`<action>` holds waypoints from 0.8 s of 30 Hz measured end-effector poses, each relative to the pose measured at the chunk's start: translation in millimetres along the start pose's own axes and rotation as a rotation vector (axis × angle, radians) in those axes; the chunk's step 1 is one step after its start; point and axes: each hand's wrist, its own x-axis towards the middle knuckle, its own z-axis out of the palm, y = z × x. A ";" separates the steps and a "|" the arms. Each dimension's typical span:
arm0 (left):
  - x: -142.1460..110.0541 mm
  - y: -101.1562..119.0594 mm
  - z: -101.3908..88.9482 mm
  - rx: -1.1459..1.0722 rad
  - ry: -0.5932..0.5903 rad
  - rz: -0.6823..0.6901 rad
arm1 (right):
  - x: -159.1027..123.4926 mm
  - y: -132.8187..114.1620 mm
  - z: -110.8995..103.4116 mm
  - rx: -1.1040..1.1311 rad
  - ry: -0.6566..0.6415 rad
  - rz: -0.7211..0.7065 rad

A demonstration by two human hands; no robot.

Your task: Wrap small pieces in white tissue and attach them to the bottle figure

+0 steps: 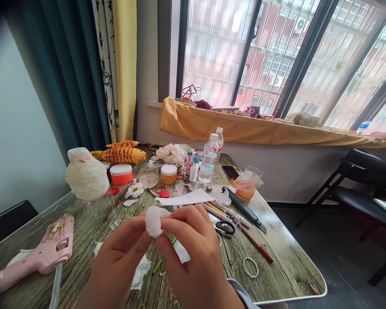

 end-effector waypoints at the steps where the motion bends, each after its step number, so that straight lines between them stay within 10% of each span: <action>1: -0.3 0.1 0.3 -0.001 -0.007 0.002 | -0.1 -0.1 -0.1 0.002 -0.005 0.003; 24: -3.1 -5.2 -3.2 -0.059 -0.031 -0.039 | -2.7 -1.3 -1.5 -0.039 -0.082 0.045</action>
